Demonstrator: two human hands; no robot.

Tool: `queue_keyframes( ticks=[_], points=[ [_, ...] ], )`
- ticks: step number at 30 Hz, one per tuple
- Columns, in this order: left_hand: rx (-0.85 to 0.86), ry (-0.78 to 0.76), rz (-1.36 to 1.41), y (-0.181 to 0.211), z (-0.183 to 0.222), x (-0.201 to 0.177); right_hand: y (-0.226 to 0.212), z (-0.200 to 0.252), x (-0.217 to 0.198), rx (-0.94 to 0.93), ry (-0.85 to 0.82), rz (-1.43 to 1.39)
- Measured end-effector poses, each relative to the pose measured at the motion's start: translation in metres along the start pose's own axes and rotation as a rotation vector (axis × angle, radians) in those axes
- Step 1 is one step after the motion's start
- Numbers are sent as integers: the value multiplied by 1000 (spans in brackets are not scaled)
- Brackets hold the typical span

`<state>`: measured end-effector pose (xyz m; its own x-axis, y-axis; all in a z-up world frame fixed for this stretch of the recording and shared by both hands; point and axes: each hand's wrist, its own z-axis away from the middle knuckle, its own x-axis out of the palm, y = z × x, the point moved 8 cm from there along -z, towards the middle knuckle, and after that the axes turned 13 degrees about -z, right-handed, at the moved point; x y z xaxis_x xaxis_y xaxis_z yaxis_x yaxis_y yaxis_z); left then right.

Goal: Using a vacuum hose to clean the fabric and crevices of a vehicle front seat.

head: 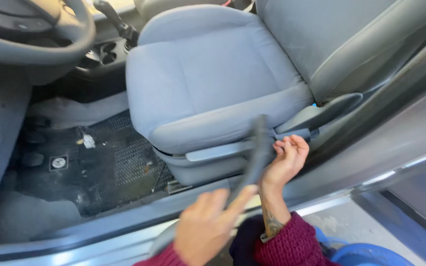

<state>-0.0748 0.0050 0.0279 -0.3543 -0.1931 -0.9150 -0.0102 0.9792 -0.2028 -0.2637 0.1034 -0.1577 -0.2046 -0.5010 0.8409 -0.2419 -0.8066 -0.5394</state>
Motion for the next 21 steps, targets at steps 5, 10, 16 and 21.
queue_keyframes(
  ticks=[5,10,16,21],
  points=[
    [30,-78,3,-5,3,-7,-4,3,0,-4,11,3],
    [-64,-51,-98,-47,55,-21,4,33,6,47,24,84],
    [91,-62,-74,-51,6,-44,70,139,33,807,214,-27],
    [123,-181,-8,-102,72,-51,97,137,32,823,-108,75]
  ],
)
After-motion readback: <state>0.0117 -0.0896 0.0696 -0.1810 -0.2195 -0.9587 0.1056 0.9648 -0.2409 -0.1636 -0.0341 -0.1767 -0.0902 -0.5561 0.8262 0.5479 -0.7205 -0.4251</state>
